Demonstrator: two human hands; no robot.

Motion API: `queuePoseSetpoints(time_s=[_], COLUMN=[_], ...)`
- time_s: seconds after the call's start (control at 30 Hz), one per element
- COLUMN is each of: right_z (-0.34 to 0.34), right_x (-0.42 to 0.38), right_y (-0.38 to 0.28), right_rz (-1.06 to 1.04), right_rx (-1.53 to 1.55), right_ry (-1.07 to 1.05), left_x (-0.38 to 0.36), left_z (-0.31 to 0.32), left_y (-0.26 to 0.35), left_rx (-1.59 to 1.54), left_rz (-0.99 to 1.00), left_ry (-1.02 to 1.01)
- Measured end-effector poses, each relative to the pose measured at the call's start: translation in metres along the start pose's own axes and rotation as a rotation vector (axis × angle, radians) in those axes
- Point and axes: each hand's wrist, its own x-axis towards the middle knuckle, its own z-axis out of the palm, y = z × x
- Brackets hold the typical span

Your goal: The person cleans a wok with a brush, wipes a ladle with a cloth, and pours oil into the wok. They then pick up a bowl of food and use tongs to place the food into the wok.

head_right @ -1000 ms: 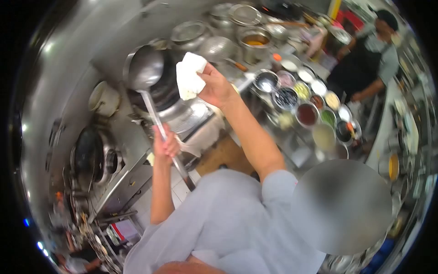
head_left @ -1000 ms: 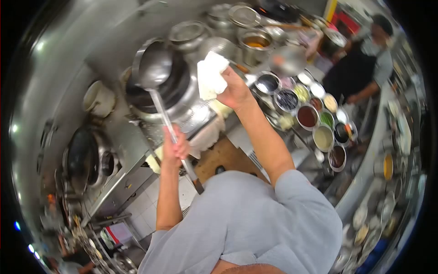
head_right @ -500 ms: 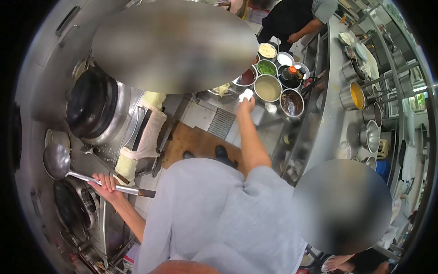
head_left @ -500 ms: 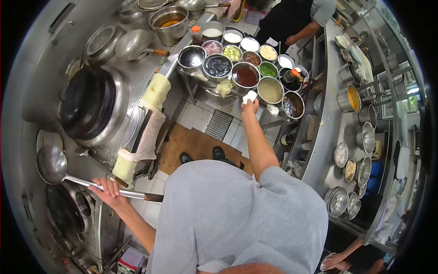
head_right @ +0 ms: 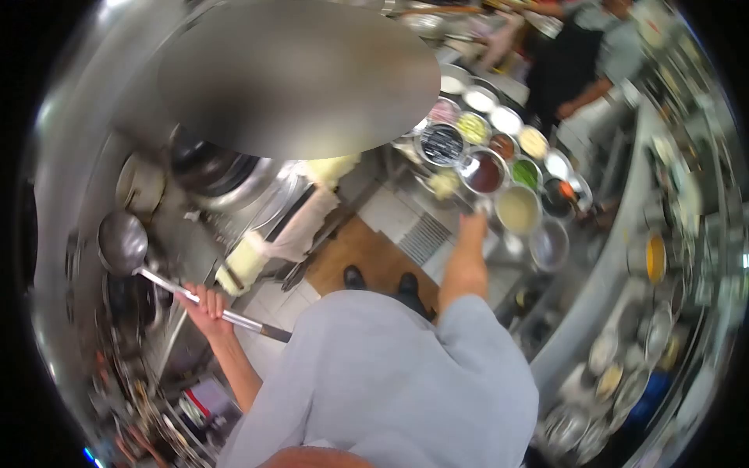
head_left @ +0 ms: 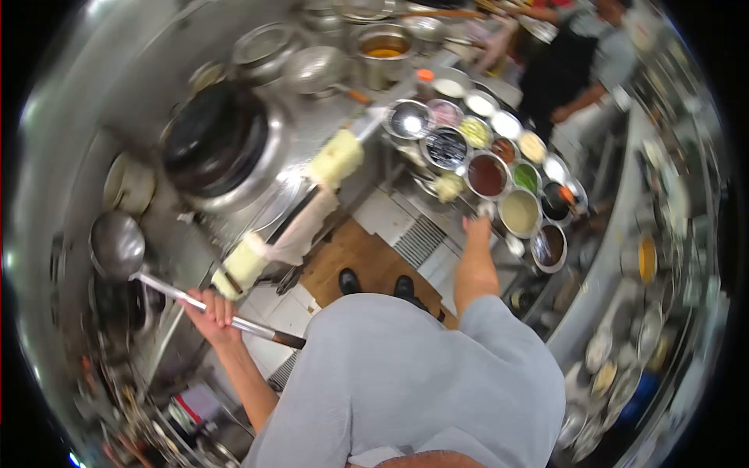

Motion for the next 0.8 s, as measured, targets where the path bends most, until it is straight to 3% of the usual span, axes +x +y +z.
queuePoseSetpoints(time_s=[0.03, 0.17, 0.27, 0.33, 0.43, 0.47, 0.5, 0.53, 0.57, 0.63, 0.67, 0.7, 0.77, 0.8], right_z=[-0.005, 0.018, 0.004, -0.018, 0.028, 0.051, 0.065, 0.079, 0.094, 0.121, 0.140, 0.150, 0.161, 0.161], right_x=[0.014, -0.011, -0.039, -0.045, -0.268, -0.329, -0.365, -0.394, -0.419, -0.455, -0.444, -0.474, -0.480, -0.490], right_y=[0.000, -0.003, 0.028, 0.089, 0.148, 0.167, 0.184, 0.195, 0.199, 0.209, 0.219, 0.207, 0.196, 0.187], right_rz=[0.076, 0.052, 0.280, 0.432, 0.222, 0.081, -0.142, -0.519, -0.369, -0.051, 0.006, -0.148, 0.055, 0.266], right_rx=[0.012, -0.017, 0.117, -0.092, -1.012, -1.247, -1.289, -1.307, -1.299, -1.273, -1.481, -1.513, -1.329, -1.213], right_ry=[-0.118, 0.044, -0.062, -0.439, -1.113, -1.371, -1.653, -1.879, -1.963, -2.094, -1.943, -1.845, -1.781, -1.730], left_x=[-0.003, -0.015, -0.016, -0.003, 0.034, 0.050, 0.064, 0.079, 0.096, 0.130, 0.145, 0.157, 0.182, 0.193], left_z=[0.003, 0.015, 0.012, 0.002, 0.002, 0.000, 0.011, 0.019, 0.027, 0.040, 0.045, 0.054, 0.050, 0.037], left_y=[0.000, -0.002, 0.002, -0.001, -0.016, -0.027, -0.037, -0.049, -0.060, -0.074, -0.076, -0.071, -0.056, -0.052], left_rx=[0.000, 0.065, 0.202, 0.310, 0.423, 0.257, 0.289, 0.270, 0.248, 0.304, 0.434, 0.566, 0.847, 0.995], left_rz=[0.007, 0.046, 0.102, 0.087, -0.040, -0.086, -0.066, -0.057, -0.056, -0.038, -0.060, -0.080, -0.123, -0.151], left_ry=[-0.009, 0.099, 0.190, 0.375, 0.365, 0.289, 0.110, 0.021, -0.078, -0.299, -0.365, -0.430, -0.545, -0.593])
